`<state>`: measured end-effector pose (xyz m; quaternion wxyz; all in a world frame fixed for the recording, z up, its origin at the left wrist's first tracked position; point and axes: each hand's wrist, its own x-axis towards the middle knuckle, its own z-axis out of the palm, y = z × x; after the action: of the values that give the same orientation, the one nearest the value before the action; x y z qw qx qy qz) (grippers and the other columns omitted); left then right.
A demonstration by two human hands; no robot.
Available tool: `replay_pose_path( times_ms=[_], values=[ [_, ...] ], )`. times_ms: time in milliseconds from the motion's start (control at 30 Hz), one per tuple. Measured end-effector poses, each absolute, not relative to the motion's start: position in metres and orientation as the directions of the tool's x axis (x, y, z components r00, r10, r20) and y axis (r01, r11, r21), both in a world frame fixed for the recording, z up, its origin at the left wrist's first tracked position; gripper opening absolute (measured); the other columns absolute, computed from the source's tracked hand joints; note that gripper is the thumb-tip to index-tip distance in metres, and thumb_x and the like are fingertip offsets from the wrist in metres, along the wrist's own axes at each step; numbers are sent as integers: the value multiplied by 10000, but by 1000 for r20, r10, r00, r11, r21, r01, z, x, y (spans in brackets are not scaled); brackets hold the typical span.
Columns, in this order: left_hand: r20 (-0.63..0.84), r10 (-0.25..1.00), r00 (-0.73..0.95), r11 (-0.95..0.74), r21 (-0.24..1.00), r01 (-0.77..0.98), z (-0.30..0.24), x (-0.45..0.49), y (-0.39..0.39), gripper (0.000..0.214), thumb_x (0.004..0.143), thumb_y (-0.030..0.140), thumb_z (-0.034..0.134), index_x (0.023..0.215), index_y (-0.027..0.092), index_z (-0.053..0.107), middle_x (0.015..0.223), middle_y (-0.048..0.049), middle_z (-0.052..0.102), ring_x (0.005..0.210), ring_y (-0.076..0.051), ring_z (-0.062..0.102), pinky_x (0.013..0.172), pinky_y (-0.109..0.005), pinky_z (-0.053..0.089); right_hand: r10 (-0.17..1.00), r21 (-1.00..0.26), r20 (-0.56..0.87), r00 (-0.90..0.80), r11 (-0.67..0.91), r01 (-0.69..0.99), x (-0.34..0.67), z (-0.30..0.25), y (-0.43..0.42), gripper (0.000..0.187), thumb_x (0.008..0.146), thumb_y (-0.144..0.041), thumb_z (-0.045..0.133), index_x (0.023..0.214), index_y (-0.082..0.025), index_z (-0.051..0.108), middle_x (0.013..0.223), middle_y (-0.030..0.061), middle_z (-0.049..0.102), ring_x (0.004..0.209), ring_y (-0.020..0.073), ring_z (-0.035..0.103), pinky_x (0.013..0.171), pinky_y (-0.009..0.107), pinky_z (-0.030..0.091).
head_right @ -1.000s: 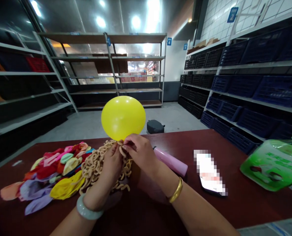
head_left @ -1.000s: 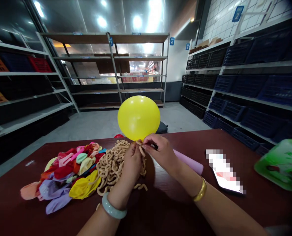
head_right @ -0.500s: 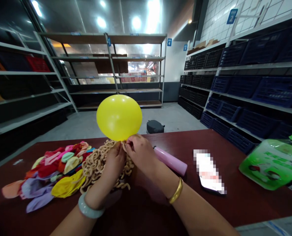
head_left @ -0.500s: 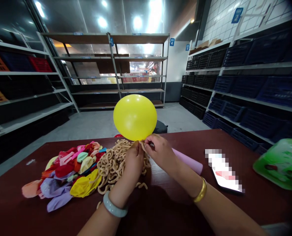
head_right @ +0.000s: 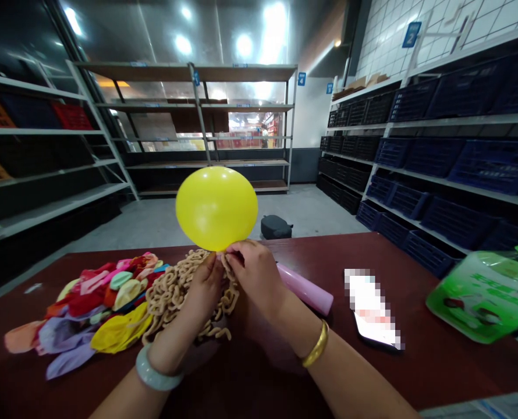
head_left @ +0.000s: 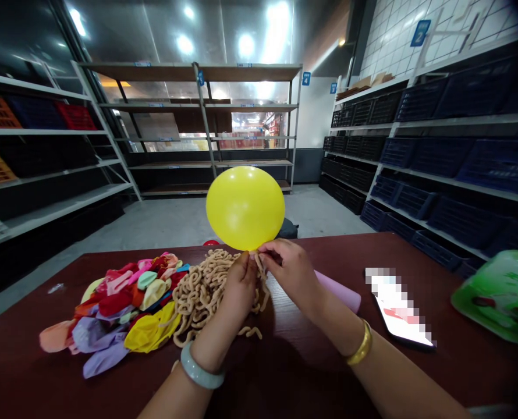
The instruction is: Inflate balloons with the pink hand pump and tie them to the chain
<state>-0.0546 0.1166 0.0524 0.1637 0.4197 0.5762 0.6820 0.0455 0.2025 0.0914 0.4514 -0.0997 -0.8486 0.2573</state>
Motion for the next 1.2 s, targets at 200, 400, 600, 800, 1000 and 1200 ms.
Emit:
replay_pose_path(
  times_ms=[200,400,600,800,1000,1200],
  values=[
    [406,717,-566,-281,912,298,53,-53,117,279,911,421,468,834,171,565,736,-17,541,671,-136,476,612,-242,402,531,-684,621,-577,727,-67,43,95,204,61,760,-190,634,711,-189,597,713,3,625,663,140,569,587,239,433],
    [456,711,-535,-279,882,380,62,-47,115,293,914,411,457,811,170,586,674,-7,514,629,-135,456,579,-242,392,629,-818,517,-581,562,-120,39,89,205,90,758,-229,628,709,-192,563,665,-16,609,584,126,552,557,239,446],
    [461,700,-545,-285,881,378,54,-54,116,305,922,420,448,770,177,551,645,6,481,576,-125,418,543,-244,366,462,-562,715,-524,827,-38,47,92,200,61,833,-189,585,773,-198,592,800,36,626,783,181,573,719,300,446],
    [484,673,-560,-325,873,364,52,-55,115,246,915,385,478,840,176,582,724,-5,521,667,-133,464,620,-244,398,402,-533,714,-573,843,-73,47,91,197,52,868,-184,565,818,-199,570,832,32,618,816,183,569,742,293,435],
    [390,700,-598,-355,917,182,47,-56,115,267,881,424,527,840,162,560,685,9,497,605,-122,444,568,-239,384,336,-478,723,-604,874,-85,47,90,192,113,927,-241,509,858,-203,591,890,41,626,867,188,569,786,306,428],
    [451,681,-577,-347,893,288,53,-53,112,249,887,408,513,858,170,579,730,-7,537,669,-140,476,632,-254,409,329,-518,743,-583,835,-189,48,91,198,67,907,-261,553,887,-204,582,862,25,626,818,166,577,736,283,446]
  ],
)
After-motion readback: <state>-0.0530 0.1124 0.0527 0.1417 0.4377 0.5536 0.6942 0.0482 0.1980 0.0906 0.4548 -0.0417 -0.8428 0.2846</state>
